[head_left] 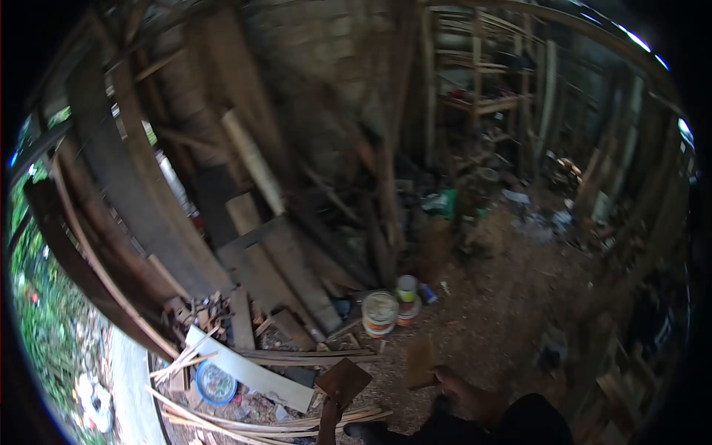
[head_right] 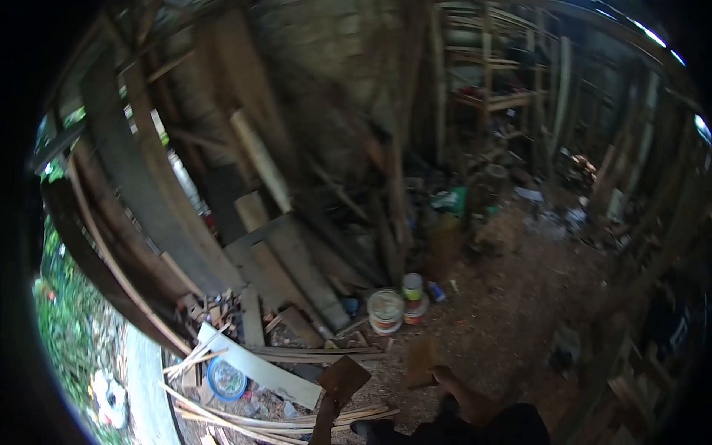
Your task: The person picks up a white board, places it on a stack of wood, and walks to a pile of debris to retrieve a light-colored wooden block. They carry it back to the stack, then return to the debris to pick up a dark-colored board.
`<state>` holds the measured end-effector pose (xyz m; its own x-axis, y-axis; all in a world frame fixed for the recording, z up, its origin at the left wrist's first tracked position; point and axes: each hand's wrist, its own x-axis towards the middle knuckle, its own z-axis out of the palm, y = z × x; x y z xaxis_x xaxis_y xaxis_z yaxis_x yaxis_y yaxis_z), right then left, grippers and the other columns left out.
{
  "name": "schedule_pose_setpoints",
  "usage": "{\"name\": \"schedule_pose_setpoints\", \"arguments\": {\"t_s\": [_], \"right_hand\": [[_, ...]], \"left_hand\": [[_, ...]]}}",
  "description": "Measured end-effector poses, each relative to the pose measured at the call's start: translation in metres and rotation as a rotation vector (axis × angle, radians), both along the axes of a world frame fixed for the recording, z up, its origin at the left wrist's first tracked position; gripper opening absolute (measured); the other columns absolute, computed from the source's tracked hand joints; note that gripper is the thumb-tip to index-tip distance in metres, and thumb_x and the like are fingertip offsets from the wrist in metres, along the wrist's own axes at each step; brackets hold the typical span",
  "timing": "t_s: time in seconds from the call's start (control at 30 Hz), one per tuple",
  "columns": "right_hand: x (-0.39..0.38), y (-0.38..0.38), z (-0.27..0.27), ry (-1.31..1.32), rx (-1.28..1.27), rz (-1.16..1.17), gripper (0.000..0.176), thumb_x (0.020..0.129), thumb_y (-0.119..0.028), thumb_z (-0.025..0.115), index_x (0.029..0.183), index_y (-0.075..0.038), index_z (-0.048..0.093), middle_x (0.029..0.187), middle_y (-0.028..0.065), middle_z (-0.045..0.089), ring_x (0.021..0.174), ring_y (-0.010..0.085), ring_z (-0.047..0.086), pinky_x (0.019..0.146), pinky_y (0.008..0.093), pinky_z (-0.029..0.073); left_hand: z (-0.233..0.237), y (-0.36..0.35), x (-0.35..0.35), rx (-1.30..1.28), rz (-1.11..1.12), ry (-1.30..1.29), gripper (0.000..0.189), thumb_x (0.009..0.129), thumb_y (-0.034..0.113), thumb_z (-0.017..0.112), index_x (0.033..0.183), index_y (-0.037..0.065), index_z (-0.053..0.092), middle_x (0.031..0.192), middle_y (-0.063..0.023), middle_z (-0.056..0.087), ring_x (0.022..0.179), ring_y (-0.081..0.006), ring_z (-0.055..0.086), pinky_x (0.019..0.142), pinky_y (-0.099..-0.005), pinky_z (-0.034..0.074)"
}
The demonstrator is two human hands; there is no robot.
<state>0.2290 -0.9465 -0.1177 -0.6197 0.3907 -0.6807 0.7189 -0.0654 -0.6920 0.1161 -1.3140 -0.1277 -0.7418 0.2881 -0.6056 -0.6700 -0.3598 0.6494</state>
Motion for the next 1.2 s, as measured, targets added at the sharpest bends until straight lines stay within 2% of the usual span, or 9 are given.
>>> {"name": "schedule_pose_setpoints", "arguments": {"t_s": [0.1,0.43,0.5,0.63,0.73,0.8,0.93,1.03,1.2], "right_hand": [[0.058,0.058,0.010,0.002,-0.343,-0.450,0.026,0.075,-0.022,0.058,0.088,0.001,0.055,0.069,0.0091,0.051,0.059,0.0199,0.050,0.060,0.0357,0.043],[0.198,0.230,0.064,0.332,-0.463,-0.885,0.021,0.081,-0.013,0.048,0.097,0.001,0.047,0.079,0.0121,0.048,0.073,0.0247,0.054,0.067,0.0387,0.053],[0.206,0.253,0.093,0.461,-0.487,-1.046,0.015,0.084,-0.016,0.045,0.080,-0.002,0.049,0.062,0.0049,0.044,0.053,0.0136,0.045,0.058,0.0305,0.051],[0.224,0.309,0.069,0.548,-0.437,-1.169,0.015,0.084,-0.017,0.046,0.076,-0.004,0.047,0.058,0.0028,0.043,0.044,0.0117,0.041,0.043,0.0272,0.045],[0.229,0.356,0.056,0.248,-0.262,-0.959,0.025,0.083,-0.014,0.043,0.098,0.005,0.046,0.086,0.0131,0.053,0.071,0.0222,0.056,0.059,0.0334,0.053],[0.222,0.392,0.017,0.609,-0.349,-1.254,0.019,0.083,-0.020,0.046,0.071,-0.006,0.048,0.048,-0.0015,0.037,0.032,0.0090,0.029,0.028,0.0248,0.022],[0.227,0.465,0.010,0.533,-0.304,-1.307,0.021,0.083,-0.022,0.046,0.069,-0.006,0.048,0.048,-0.0011,0.038,0.032,0.0086,0.029,0.028,0.0240,0.023],[0.236,0.523,0.046,0.191,-0.134,-1.047,0.026,0.082,-0.026,0.047,0.095,-0.004,0.051,0.074,0.0080,0.055,0.047,0.0132,0.049,0.033,0.0205,0.035],[0.231,0.611,0.025,0.509,-0.188,-1.268,0.027,0.081,-0.026,0.050,0.097,-0.005,0.051,0.079,0.0070,0.055,0.062,0.0142,0.052,0.039,0.0248,0.040]], "left_hand": [[0.016,0.094,0.010,-0.004,-0.207,0.023,0.041,0.082,0.019,0.052,0.116,0.004,0.034,0.105,-0.0152,0.048,0.090,-0.0269,0.053,0.073,-0.0425,0.051],[0.028,0.358,0.045,0.033,-0.626,-0.055,0.038,0.082,0.021,0.051,0.114,0.004,0.038,0.105,-0.0110,0.051,0.089,-0.0250,0.054,0.070,-0.0383,0.049],[0.034,0.405,0.045,0.029,-0.671,-0.034,0.036,0.083,0.018,0.049,0.112,0.003,0.038,0.102,-0.0107,0.052,0.089,-0.0238,0.054,0.072,-0.0387,0.048],[0.068,0.499,0.045,0.017,-0.809,0.043,0.034,0.082,0.017,0.050,0.111,0.001,0.041,0.103,-0.0095,0.052,0.089,-0.0217,0.054,0.073,-0.0354,0.047],[0.071,0.575,0.029,0.040,-0.976,0.115,0.033,0.083,0.016,0.049,0.111,0.001,0.041,0.104,-0.0094,0.052,0.090,-0.0211,0.054,0.073,-0.0336,0.048],[0.045,0.633,0.012,0.085,-1.056,0.089,0.034,0.083,0.015,0.049,0.112,0.000,0.040,0.103,-0.0093,0.052,0.089,-0.0206,0.054,0.073,-0.0337,0.047],[0.039,0.759,-0.009,0.046,-1.194,0.119,0.037,0.083,0.017,0.048,0.115,0.000,0.038,0.107,-0.0092,0.050,0.094,-0.0201,0.052,0.077,-0.0347,0.046],[0.026,0.851,-0.020,0.008,-1.274,0.081,0.040,0.083,0.017,0.049,0.117,0.001,0.036,0.107,-0.0096,0.051,0.095,-0.0202,0.051,0.076,-0.0359,0.046],[0.089,0.952,-0.012,0.095,-1.266,0.256,0.039,0.083,0.018,0.049,0.116,0.003,0.037,0.102,-0.0086,0.053,0.092,-0.0206,0.053,0.073,-0.0349,0.048]]}}
